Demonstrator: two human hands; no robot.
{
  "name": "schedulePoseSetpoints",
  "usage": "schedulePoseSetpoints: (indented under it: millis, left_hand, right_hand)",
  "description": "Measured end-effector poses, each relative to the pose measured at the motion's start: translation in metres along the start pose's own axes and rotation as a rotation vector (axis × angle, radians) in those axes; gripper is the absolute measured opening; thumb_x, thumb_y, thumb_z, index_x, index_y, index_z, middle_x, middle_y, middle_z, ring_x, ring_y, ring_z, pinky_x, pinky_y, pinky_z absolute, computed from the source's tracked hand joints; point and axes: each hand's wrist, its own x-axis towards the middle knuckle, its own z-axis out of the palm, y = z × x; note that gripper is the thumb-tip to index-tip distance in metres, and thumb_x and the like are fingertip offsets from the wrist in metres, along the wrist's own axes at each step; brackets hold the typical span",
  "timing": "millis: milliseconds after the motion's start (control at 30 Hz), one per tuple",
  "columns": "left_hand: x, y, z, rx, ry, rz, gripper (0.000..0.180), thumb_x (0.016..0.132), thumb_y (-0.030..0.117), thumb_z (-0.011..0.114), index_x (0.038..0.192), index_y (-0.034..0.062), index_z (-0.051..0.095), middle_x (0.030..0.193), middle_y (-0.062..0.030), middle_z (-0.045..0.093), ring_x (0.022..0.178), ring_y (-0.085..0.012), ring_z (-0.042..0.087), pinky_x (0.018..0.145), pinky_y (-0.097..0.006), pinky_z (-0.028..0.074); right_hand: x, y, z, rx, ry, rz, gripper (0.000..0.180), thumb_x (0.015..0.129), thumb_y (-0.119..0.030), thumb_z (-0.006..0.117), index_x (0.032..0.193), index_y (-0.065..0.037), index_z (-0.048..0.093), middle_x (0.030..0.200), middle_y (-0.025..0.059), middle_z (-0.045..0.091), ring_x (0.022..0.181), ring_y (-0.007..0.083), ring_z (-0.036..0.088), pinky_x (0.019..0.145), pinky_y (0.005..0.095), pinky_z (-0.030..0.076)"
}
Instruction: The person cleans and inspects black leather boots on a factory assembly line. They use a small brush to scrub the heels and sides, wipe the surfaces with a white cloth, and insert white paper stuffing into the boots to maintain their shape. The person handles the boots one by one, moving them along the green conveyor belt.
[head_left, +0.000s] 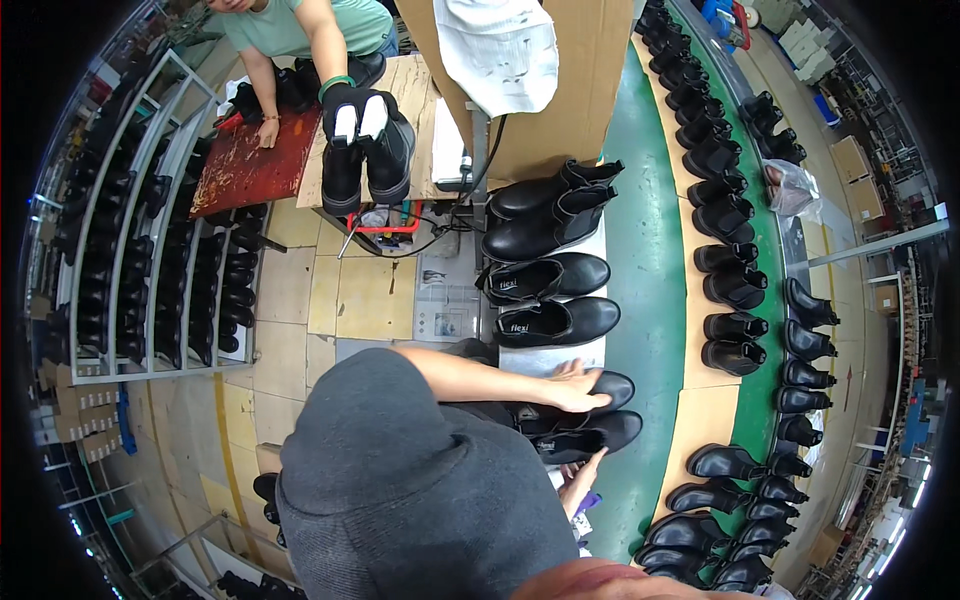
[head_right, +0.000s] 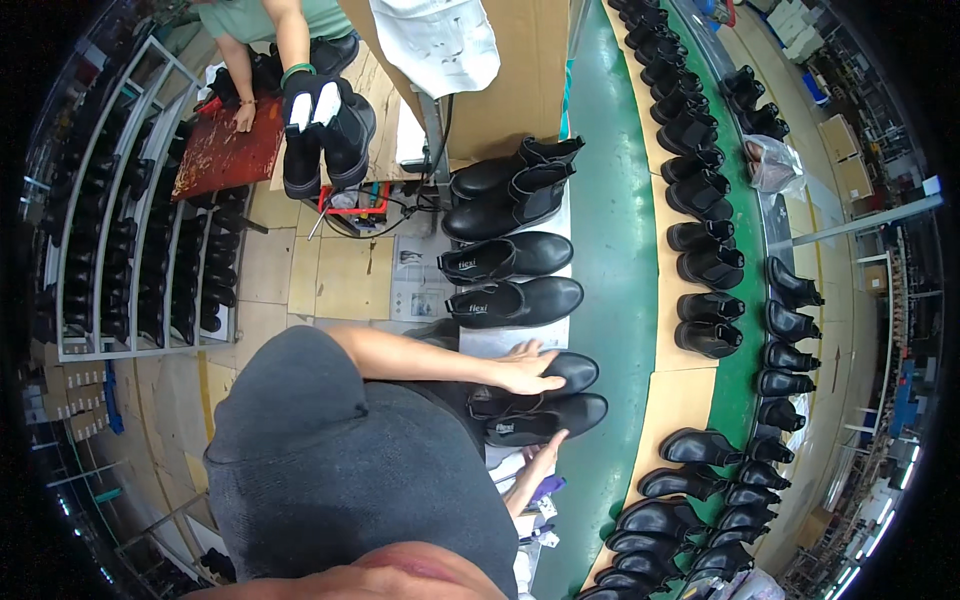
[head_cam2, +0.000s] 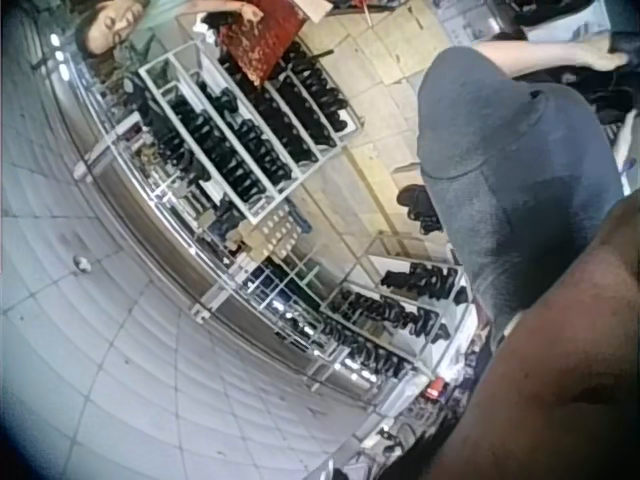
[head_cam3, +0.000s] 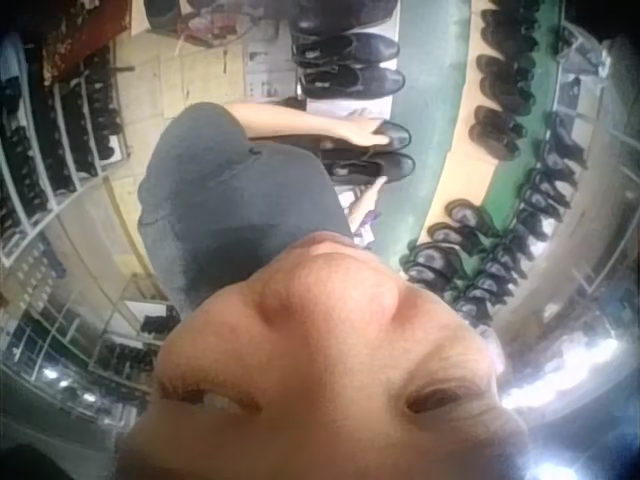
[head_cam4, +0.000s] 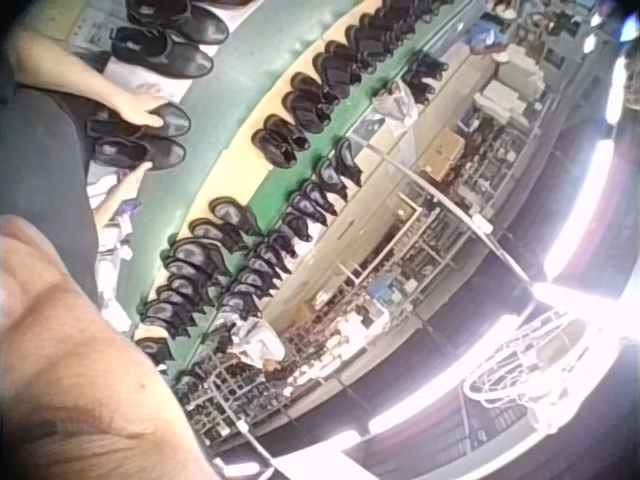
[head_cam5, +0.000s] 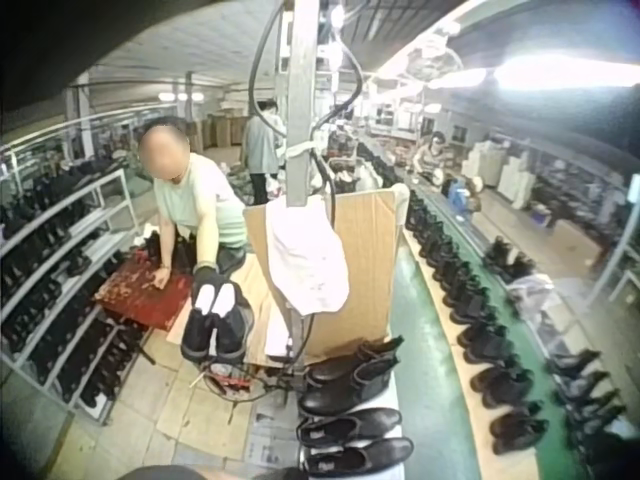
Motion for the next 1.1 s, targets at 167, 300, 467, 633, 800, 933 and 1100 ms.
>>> schedulePoseSetpoints:
  millis: [167,300,467,633,800,933,1100]
  left_hand:
    - [-0.081,0.056,-0.196,0.346,1.194,0.644,0.063,0.084,0.028,0.065,0.132,-0.0039,0.04,0.131,-0.0163,0.037,0.123,-0.0317,0.041,0.108,-0.043,0.029]
    - [-0.165,-0.05,-0.357,-0.007,2.07,0.395,0.05,0.088,0.017,0.065,0.126,-0.0052,0.042,0.124,-0.0206,0.044,0.114,-0.0303,0.045,0.101,-0.039,0.034]
    - [-0.194,-0.152,-0.408,-1.414,1.227,0.183,0.074,0.079,0.057,0.065,0.128,0.0024,0.052,0.127,-0.0135,0.057,0.116,-0.0258,0.055,0.1,-0.043,0.041]
    - [-0.16,-0.227,-0.374,-1.699,0.725,0.543,0.094,0.079,0.078,0.046,0.141,0.007,0.042,0.137,-0.016,0.051,0.125,-0.0375,0.048,0.104,-0.061,0.032]
    - [-0.132,-0.252,-0.372,-1.488,0.51,0.993,0.064,0.091,0.06,0.038,0.124,0.0092,0.057,0.119,-0.0106,0.063,0.109,-0.0276,0.059,0.095,-0.046,0.047]
    - [-0.108,-0.23,-0.367,-1.594,0.516,0.998,0.053,0.096,0.047,0.037,0.125,0.0081,0.057,0.122,-0.0102,0.062,0.113,-0.0261,0.058,0.101,-0.042,0.043]
    - [-0.106,-0.231,-0.329,-1.652,0.627,0.988,0.058,0.097,0.051,0.037,0.132,0.006,0.051,0.13,-0.0093,0.056,0.117,-0.0243,0.054,0.105,-0.039,0.04]
  right_hand:
    - [0.024,-0.003,-0.056,-0.273,-0.003,-0.258,0.059,0.094,-0.042,0.059,0.125,0.007,0.056,0.115,0.0151,0.064,0.103,0.0233,0.06,0.086,0.0328,0.048]
    - [-0.043,-0.101,-0.049,-0.008,0.01,-0.685,0.044,0.096,-0.03,0.058,0.128,0.001,0.056,0.112,0.0136,0.064,0.095,0.018,0.06,0.085,0.0323,0.048]
    - [-0.157,-0.213,0.062,-0.167,-0.607,-0.897,0.032,0.096,-0.012,0.055,0.125,0.001,0.056,0.108,0.0135,0.065,0.091,0.0166,0.062,0.084,0.0291,0.049]
    - [-0.204,-0.231,0.242,-0.518,-1.314,-0.962,0.048,0.095,-0.029,0.059,0.132,0.001,0.052,0.114,0.013,0.064,0.102,0.0155,0.061,0.088,0.0282,0.048]
    - [-0.223,-0.198,0.412,-0.625,-1.427,-0.686,0.073,0.097,-0.057,0.042,0.152,-0.015,0.021,0.146,0.0107,0.038,0.13,0.0281,0.042,0.099,0.0444,0.041]
    - [-0.209,-0.169,0.461,-0.48,-1.473,-0.663,0.071,0.098,-0.06,0.033,0.154,-0.02,0.013,0.15,0.0086,0.033,0.136,0.0314,0.035,0.103,0.0568,0.033]
    - [-0.22,-0.175,0.432,-0.382,-1.362,-0.552,0.066,0.097,-0.062,0.033,0.142,-0.014,0.038,0.126,0.0072,0.055,0.121,0.0226,0.048,0.092,0.0491,0.04]
